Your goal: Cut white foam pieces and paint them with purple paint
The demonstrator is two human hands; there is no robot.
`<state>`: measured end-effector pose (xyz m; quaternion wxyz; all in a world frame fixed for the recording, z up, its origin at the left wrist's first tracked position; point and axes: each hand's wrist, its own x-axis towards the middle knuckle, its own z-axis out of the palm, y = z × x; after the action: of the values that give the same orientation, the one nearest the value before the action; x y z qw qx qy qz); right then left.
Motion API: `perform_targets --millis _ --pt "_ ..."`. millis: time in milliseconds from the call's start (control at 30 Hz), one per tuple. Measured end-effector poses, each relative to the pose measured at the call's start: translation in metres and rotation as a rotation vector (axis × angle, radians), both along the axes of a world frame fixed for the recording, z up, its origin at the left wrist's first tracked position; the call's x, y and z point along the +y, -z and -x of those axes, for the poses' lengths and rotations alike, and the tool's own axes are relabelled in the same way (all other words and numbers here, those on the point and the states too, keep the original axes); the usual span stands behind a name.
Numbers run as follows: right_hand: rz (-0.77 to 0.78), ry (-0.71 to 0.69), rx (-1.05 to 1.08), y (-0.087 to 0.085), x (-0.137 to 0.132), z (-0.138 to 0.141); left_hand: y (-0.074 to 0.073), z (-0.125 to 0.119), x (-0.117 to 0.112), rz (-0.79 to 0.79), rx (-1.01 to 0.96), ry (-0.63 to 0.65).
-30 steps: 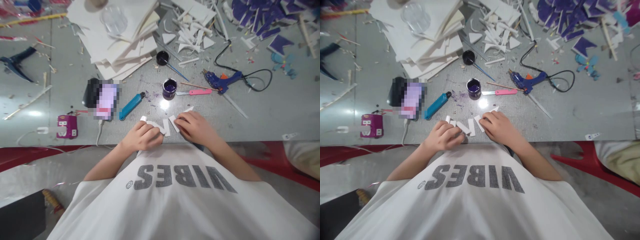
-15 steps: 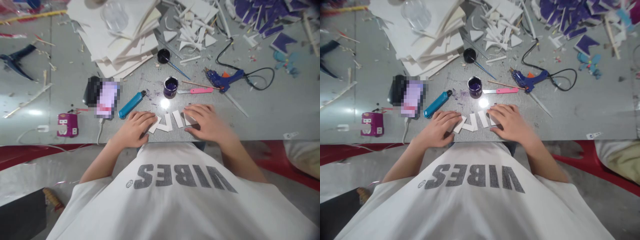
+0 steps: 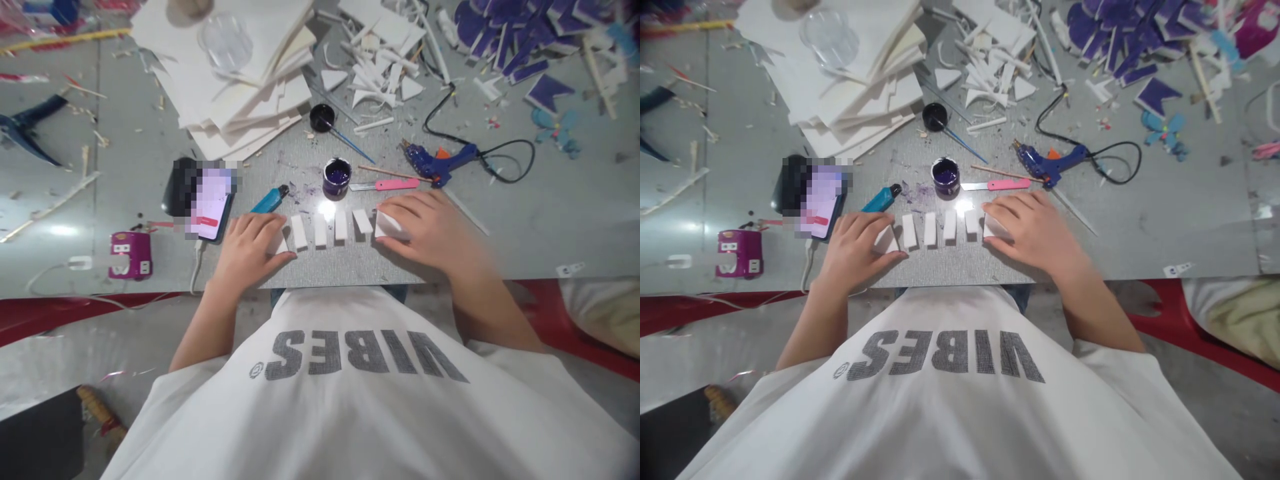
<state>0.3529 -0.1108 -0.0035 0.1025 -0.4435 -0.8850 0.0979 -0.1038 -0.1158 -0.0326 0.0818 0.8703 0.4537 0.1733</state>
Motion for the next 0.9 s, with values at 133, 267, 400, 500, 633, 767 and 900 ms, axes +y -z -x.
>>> perform_targets --millis 133,267,400,500,633,767,900 --pt "0.061 0.019 0.039 0.020 0.002 -0.002 -0.001 -0.002 0.011 0.131 0.003 0.076" --pt "0.033 0.063 0.076 0.025 -0.007 -0.010 -0.005 -0.002 0.017 0.168 -0.007 0.061" --pt "-0.103 0.105 0.160 0.027 -0.025 -0.016 -0.010 0.001 0.020 0.107 -0.041 -0.080" --pt "-0.137 0.080 0.152 0.034 -0.036 -0.011 -0.009 0.004 0.023 0.112 -0.064 -0.229" --pt "-0.131 0.105 0.128 0.042 -0.040 0.001 -0.004 0.003 0.030 0.167 -0.074 -0.294" --pt "-0.127 0.108 0.133 0.043 -0.038 0.004 -0.001 0.001 0.036 0.168 -0.082 -0.352" --pt "-0.132 0.122 0.115 0.042 -0.032 0.000 0.001 0.000 0.035 0.130 -0.116 -0.429"
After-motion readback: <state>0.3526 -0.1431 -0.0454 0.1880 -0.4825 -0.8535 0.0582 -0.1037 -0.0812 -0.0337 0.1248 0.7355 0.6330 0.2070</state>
